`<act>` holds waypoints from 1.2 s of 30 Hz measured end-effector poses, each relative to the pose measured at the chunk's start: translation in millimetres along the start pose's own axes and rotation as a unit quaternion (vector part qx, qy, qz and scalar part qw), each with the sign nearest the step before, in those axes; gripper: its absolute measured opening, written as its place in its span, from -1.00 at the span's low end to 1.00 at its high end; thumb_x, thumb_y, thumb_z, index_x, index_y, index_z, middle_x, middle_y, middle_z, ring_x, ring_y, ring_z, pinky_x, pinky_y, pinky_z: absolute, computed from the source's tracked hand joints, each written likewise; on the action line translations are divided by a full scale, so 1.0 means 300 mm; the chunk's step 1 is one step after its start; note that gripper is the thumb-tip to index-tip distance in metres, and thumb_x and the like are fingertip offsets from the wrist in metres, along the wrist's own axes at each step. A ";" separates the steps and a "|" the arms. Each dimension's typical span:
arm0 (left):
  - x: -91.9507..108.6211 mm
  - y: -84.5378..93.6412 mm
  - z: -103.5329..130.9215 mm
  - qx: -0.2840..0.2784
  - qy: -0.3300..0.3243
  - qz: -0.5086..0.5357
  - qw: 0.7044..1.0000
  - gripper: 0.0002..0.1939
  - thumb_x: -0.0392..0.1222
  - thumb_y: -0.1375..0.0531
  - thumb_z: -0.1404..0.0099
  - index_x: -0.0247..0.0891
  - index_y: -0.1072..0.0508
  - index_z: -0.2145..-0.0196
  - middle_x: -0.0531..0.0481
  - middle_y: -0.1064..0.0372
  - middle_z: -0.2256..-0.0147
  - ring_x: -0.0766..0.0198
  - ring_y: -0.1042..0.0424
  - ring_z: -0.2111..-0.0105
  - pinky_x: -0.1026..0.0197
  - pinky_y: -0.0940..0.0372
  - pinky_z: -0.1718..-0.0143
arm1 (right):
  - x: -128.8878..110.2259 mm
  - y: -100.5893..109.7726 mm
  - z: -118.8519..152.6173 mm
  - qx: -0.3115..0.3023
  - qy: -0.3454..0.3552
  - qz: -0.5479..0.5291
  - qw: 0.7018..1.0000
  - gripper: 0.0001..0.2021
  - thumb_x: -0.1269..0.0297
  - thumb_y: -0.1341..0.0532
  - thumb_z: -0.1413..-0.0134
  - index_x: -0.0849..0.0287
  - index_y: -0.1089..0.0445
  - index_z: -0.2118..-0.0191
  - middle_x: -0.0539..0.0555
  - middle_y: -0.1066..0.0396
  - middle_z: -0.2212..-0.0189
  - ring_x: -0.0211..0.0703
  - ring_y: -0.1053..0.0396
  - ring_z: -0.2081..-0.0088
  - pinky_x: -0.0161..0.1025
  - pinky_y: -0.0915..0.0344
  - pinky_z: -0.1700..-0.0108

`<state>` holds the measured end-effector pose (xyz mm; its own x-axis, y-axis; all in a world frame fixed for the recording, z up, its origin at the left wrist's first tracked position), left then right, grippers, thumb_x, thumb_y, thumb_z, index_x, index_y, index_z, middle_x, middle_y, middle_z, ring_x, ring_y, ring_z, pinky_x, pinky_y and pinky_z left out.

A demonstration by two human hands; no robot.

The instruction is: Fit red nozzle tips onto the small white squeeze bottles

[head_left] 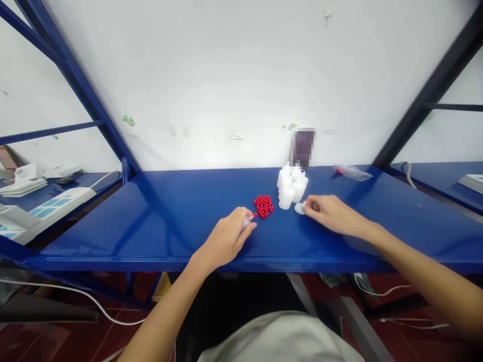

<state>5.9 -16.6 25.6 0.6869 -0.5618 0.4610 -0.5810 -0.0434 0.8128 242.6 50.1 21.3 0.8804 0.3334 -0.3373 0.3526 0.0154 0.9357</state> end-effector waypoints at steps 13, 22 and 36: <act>0.009 -0.040 -0.004 -0.038 -0.048 -0.025 0.998 -0.76 0.03 -0.08 -0.44 -0.20 -0.34 0.21 0.10 -0.40 0.34 0.32 -0.32 0.40 0.26 -0.12 0.35 | -0.375 -0.092 0.062 -0.055 0.196 -0.074 0.976 -0.71 0.01 0.00 -0.35 0.12 -0.27 0.19 0.00 -0.42 0.43 -0.17 -0.33 0.41 -0.25 -0.13 0.35; 0.050 -0.044 0.007 -0.061 -0.093 -0.027 0.993 -0.72 -0.09 0.06 -0.51 -0.23 -0.36 0.03 -0.06 -0.40 0.19 0.24 -0.39 0.25 0.22 -0.27 0.19 | -0.422 -0.104 0.019 -0.025 0.245 -0.172 0.954 -0.60 0.07 0.16 -0.43 0.12 -0.10 0.43 -0.01 -0.24 0.49 -0.23 -0.17 0.46 -0.24 -0.10 0.36; 0.046 -0.036 0.000 -0.055 -0.070 0.009 0.996 -0.69 -0.05 0.00 -0.49 -0.21 -0.36 -0.06 -0.08 -0.45 0.06 0.16 -0.43 0.06 0.15 -0.29 0.00 | -0.288 -0.159 -0.051 -0.097 0.140 -0.033 0.985 -0.71 0.06 -0.08 -0.28 0.14 -0.27 0.38 0.04 -0.38 0.45 -0.19 -0.28 0.44 -0.26 -0.08 0.40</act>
<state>21.9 -23.8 23.3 0.6056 -0.6711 0.4277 -0.5358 0.0536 0.8427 145.0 35.0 7.4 0.7256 0.5728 -0.3813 0.3143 0.2171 0.9242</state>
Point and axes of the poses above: each hand's wrist, its own z-axis away from the middle knuckle, its own y-axis out of the back of the hand, x = y × z, the point moved 9 cm from there along -z, towards the middle knuckle
